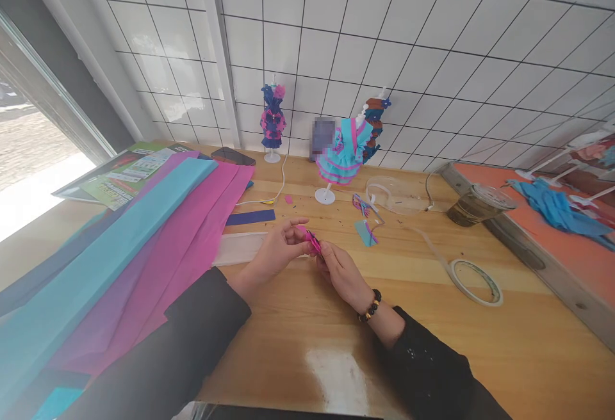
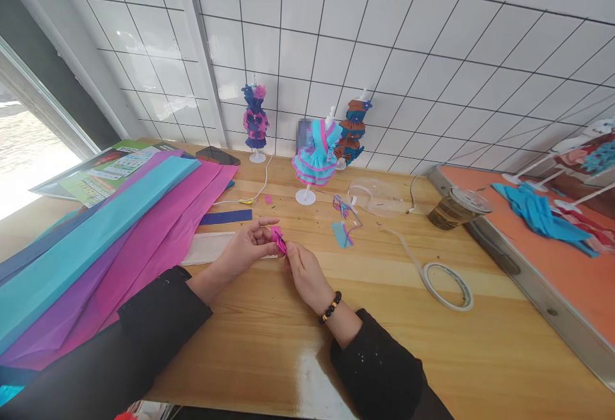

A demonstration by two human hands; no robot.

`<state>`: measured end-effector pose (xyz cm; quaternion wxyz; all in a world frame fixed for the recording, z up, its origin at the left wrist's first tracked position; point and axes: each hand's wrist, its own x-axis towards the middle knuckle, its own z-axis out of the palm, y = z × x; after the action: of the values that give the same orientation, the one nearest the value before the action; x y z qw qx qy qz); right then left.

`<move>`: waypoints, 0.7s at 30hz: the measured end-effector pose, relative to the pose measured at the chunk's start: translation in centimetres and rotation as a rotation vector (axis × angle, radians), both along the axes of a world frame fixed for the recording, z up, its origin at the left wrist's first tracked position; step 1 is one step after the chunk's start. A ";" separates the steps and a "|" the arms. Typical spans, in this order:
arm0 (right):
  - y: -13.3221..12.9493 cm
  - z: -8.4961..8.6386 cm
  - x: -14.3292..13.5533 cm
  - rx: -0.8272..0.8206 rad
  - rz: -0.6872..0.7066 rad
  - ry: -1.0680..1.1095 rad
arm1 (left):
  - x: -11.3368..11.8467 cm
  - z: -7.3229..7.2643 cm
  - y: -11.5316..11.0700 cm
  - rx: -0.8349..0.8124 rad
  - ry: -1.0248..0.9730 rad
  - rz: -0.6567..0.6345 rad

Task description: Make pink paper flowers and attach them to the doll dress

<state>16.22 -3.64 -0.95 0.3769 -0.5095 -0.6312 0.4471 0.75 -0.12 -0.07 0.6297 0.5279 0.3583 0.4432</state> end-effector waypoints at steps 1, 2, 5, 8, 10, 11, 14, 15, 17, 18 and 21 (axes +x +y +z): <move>0.0 0.0 0.0 0.000 0.001 0.003 | 0.0 0.0 0.0 -0.001 -0.002 -0.003; 0.0 0.0 0.0 0.001 0.002 0.006 | 0.0 -0.1 0.1 -0.002 -0.004 -0.005; 0.0 0.0 0.0 0.001 0.010 0.011 | 0.0 -0.2 0.1 0.000 0.001 -0.007; 0.0 -0.1 0.1 0.001 0.016 0.019 | -0.1 -0.3 0.2 0.005 -0.001 -0.009; 0.0 -0.1 0.1 0.001 0.018 0.026 | -0.1 -0.3 0.2 0.007 -0.008 -0.013; 0.0 -0.2 0.1 0.000 0.016 0.028 | -0.1 -0.4 0.2 0.007 -0.011 -0.015; 0.0 -0.2 0.1 -0.005 0.015 0.034 | -0.1 -0.4 0.2 0.007 -0.013 -0.017; 0.0 -0.2 0.0 -0.004 0.014 0.037 | -0.1 -0.4 0.2 0.005 -0.011 -0.017; -0.1 -0.2 0.0 0.002 0.009 0.045 | -0.1 -0.3 0.2 -0.001 -0.010 -0.014; -0.1 -0.1 -0.1 0.005 0.006 0.047 | -0.1 -0.3 0.2 -0.004 -0.011 -0.010; 0.0 -0.1 -0.2 0.013 -0.003 0.048 | -0.1 -0.4 0.2 -0.017 -0.022 -0.007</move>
<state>16.07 -3.64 -1.05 0.3959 -0.4973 -0.6239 0.4546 0.61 0.11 -0.42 0.6399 0.5187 0.3531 0.4436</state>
